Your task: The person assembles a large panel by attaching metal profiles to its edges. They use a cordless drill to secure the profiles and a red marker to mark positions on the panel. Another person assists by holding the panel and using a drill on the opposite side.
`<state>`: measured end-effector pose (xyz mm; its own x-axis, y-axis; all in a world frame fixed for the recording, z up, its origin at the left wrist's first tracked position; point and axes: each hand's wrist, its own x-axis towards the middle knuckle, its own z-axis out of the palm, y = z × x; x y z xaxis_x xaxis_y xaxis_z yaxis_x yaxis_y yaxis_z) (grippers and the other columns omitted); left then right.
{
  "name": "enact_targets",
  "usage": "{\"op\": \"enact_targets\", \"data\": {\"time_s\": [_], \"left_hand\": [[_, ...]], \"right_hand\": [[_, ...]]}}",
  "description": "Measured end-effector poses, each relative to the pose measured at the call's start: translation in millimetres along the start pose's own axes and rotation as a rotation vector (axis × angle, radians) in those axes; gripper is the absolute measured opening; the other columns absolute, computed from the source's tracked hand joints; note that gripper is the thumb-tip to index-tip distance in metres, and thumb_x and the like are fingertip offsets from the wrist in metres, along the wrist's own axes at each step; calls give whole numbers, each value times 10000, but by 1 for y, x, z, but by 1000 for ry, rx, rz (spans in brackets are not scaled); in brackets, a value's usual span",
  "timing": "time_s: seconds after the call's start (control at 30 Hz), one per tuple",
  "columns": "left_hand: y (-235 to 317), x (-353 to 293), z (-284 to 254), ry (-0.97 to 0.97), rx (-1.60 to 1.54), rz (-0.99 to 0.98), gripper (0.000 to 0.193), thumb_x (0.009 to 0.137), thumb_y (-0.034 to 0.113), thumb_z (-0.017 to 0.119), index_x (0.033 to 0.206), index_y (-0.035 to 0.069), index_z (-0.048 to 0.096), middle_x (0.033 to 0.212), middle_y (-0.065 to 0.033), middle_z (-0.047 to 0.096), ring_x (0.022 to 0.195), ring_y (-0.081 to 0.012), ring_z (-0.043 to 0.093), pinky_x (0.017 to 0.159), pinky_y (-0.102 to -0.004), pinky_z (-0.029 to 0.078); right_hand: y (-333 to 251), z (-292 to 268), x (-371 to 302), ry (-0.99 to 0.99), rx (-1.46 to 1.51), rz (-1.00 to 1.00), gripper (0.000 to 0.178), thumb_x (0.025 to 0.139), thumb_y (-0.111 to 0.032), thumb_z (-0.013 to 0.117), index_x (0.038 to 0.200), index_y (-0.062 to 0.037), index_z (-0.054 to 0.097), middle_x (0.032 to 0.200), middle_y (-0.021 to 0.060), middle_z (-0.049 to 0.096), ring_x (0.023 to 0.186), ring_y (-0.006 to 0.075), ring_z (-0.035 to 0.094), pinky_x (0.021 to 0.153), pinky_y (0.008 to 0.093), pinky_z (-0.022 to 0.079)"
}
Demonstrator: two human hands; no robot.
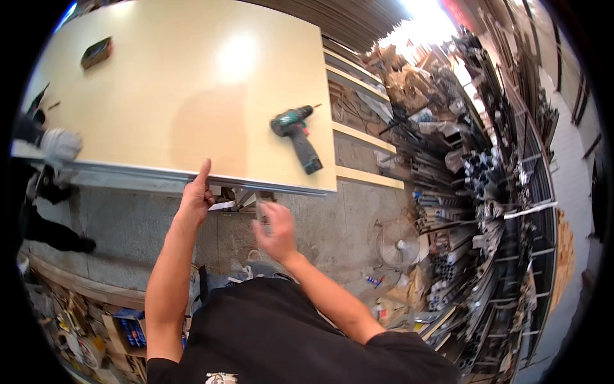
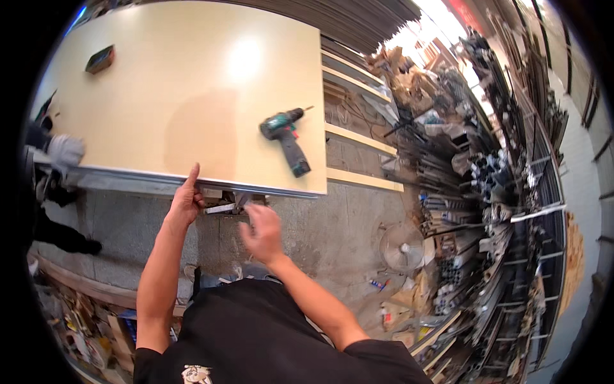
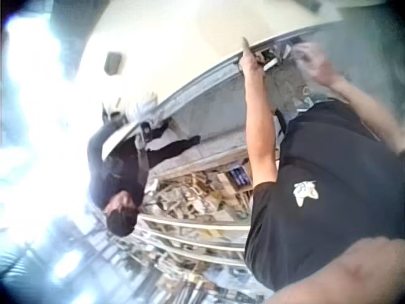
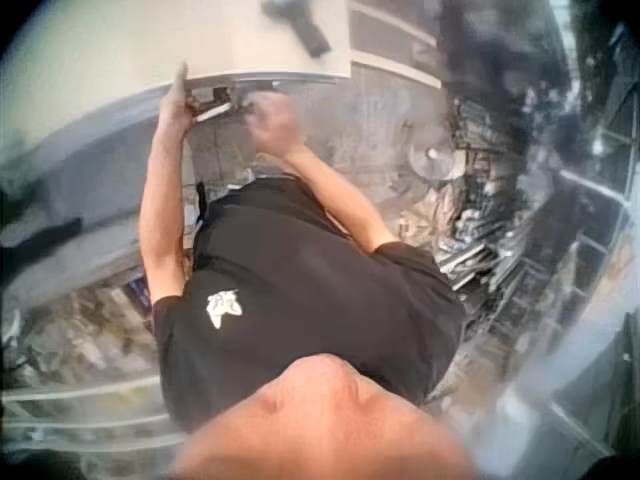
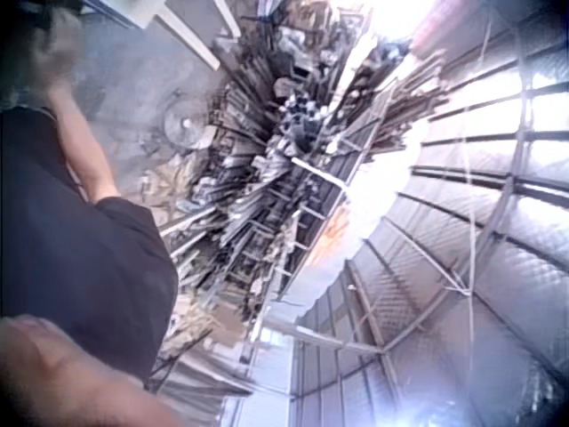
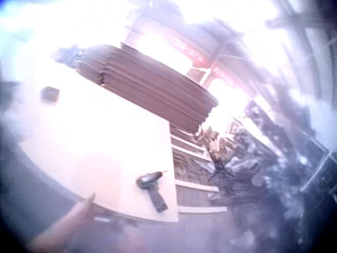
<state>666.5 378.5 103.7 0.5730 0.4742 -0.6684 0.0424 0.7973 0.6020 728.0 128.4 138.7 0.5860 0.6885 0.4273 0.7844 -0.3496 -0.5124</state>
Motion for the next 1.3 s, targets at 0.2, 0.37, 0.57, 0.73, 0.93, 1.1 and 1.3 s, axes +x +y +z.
{"op": "enact_targets", "data": {"time_s": [0.2,0.37,0.57,0.73,0.93,1.1,1.3], "left_hand": [[-41,20,58,187,-154,103,492,765,559,873,1007,203,636,749,71,481,523,-71,272,466,-262,233],[-29,22,44,230,-123,166,554,752,623,846,1072,214,656,919,42,609,600,-46,412,533,-260,352],[-17,54,-8,322,-307,280,541,687,556,934,982,198,654,766,28,478,544,-100,355,470,-280,311],[-53,60,65,281,-238,205,501,695,595,900,818,171,664,632,47,524,436,-103,337,414,-306,251],[-46,38,44,360,-218,278,557,751,532,886,973,58,695,836,-16,648,621,-126,468,545,-332,356],[-50,37,53,340,-337,407,731,774,513,880,1227,-24,679,1129,-100,731,934,-166,683,711,-314,536],[-43,37,30,331,-97,206,549,719,622,873,812,113,691,661,25,576,448,-103,389,436,-309,278]], "right_hand": [[197,-75,-80,319,502,802,569,982,-147,682,1470,52,469,932,46,648,820,99,602,745,268,529],[192,-82,-29,122,801,683,602,984,-128,684,1510,36,441,910,58,681,773,110,609,721,280,540],[206,-50,-9,88,670,695,637,978,-273,730,1462,58,480,1123,117,652,994,158,610,866,331,517],[255,-83,10,-60,1139,1032,709,952,-563,684,1416,-53,521,1181,80,631,1007,231,605,853,366,497],[236,-16,21,195,1353,1066,734,939,-544,711,1450,-57,513,1361,110,604,1199,287,593,1004,417,482],[266,18,7,394,1677,978,676,969,-491,681,1490,-101,495,1454,106,570,1254,303,582,1031,449,484],[186,4,37,498,1554,1057,814,827,-552,717,1479,-106,517,1412,187,581,1263,396,577,1038,582,504]]}}
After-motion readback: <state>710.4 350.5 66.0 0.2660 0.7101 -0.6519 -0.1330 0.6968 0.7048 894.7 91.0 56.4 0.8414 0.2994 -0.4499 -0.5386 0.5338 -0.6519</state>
